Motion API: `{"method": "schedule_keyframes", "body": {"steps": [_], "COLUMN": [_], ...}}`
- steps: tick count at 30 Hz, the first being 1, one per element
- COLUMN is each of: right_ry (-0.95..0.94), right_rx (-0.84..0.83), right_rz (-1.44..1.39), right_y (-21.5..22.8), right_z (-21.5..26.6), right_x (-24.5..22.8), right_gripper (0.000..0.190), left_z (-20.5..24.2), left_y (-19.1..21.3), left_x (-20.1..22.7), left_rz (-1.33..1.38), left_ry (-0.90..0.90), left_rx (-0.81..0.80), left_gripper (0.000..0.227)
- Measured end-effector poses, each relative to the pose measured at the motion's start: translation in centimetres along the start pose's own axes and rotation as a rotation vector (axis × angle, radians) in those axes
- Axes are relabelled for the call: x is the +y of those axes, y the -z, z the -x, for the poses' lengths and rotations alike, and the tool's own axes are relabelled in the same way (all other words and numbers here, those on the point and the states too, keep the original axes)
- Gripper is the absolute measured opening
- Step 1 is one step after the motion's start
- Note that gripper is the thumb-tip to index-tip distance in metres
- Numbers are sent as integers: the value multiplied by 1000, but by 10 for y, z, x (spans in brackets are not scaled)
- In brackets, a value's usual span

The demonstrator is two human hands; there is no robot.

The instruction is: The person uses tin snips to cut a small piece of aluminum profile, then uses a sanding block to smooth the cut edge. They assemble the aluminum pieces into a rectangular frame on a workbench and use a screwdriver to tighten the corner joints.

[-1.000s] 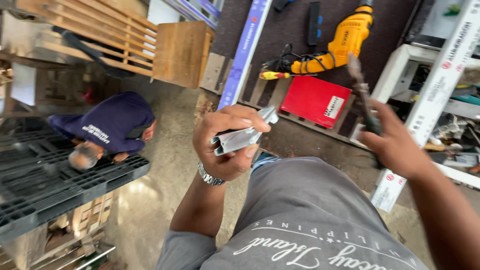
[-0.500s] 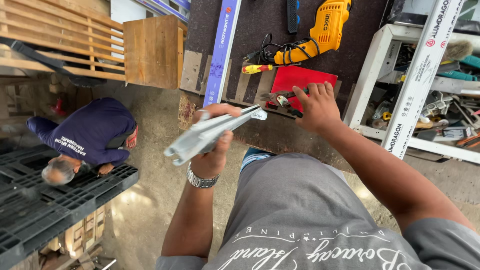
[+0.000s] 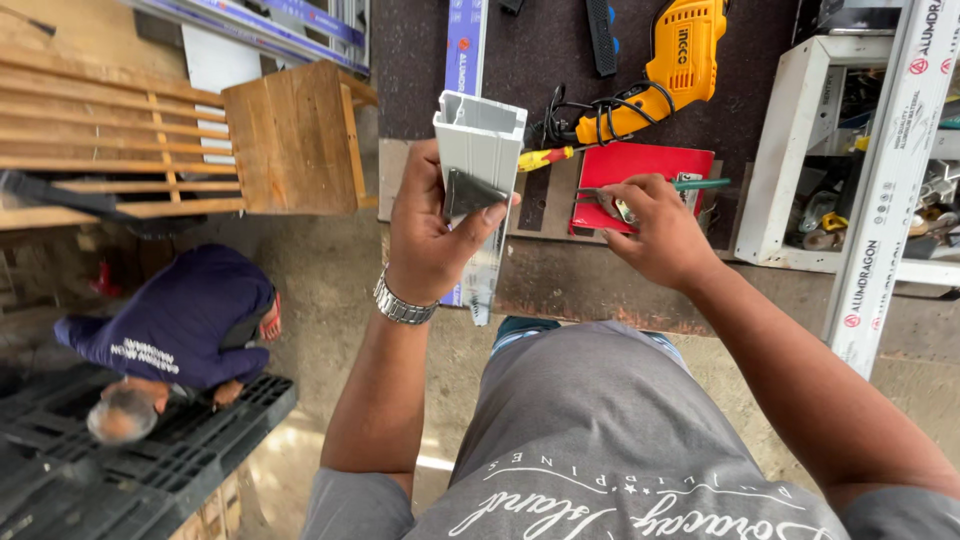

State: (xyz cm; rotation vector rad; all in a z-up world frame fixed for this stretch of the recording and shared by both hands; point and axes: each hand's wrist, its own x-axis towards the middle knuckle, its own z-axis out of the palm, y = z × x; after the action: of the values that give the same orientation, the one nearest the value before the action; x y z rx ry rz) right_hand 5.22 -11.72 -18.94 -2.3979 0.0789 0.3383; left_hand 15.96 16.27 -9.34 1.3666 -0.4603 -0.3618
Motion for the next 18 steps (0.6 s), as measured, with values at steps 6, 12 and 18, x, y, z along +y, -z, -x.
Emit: {"method": "schedule_keyframes", "body": {"steps": [6,12,18], "right_ry": [-70,-83,-189], "right_rx": [93,226,204], "right_rz": [-1,181,321], "right_y": [-20,-13,-16], "right_z": [-51,-160,-239], "right_x": [-15,2,18], "right_gripper": [55,62,79], "left_z": [-4,-14,-46], "left_y": [15,22,39], "left_x": [-6,12,62], "left_rz": [369,176,542], "left_ry": [-3,77,99], "left_rx": [-114,-186,-295], "left_gripper": [47,46,76]}}
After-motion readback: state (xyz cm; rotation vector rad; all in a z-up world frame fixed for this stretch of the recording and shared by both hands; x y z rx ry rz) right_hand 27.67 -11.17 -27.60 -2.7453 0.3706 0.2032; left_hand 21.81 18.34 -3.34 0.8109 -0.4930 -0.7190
